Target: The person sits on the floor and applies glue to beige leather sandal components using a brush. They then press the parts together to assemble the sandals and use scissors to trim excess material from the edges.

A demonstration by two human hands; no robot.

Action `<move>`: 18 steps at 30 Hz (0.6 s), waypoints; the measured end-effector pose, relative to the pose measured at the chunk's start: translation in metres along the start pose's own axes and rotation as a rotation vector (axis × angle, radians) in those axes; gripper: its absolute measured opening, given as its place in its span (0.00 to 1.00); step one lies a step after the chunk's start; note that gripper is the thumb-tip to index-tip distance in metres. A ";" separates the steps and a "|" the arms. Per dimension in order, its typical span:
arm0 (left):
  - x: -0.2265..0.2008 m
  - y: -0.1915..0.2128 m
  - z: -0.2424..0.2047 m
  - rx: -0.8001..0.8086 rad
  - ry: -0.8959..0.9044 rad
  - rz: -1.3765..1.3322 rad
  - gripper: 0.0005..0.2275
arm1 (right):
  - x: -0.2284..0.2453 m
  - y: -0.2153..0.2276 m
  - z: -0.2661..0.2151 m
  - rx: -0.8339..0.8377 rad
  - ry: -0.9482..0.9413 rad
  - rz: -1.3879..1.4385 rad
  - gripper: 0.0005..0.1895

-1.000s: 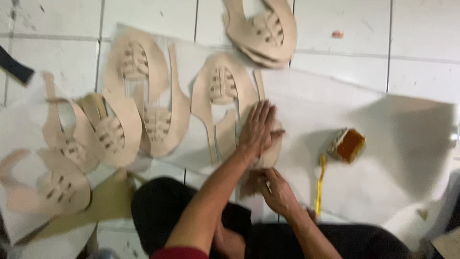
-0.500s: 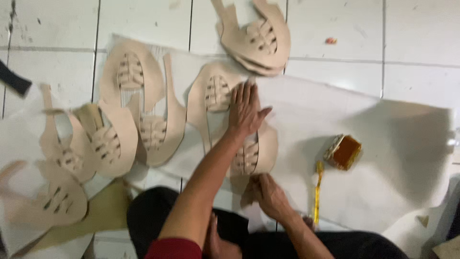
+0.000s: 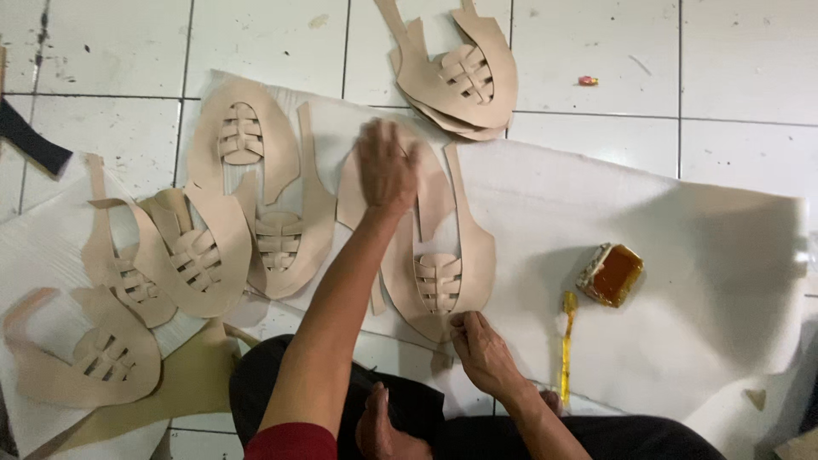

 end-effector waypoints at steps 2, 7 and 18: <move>-0.005 0.016 -0.019 -0.058 -0.008 0.025 0.27 | -0.005 -0.001 -0.002 0.012 -0.033 -0.006 0.07; -0.073 0.043 -0.069 -0.134 -0.188 -0.201 0.27 | -0.008 -0.006 -0.001 0.023 -0.005 -0.043 0.07; -0.094 0.057 -0.131 0.212 -0.241 -0.306 0.31 | -0.029 -0.017 -0.002 0.038 -0.005 -0.087 0.08</move>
Point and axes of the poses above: each hand's wrist, its own z-axis towards the middle knuckle, its own y-axis out of the back of the hand, x = y × z, the point moved 9 cm from there along z, towards the middle knuckle, and after that the axes turned 14 degrees about -x, right-handed, at the moved point
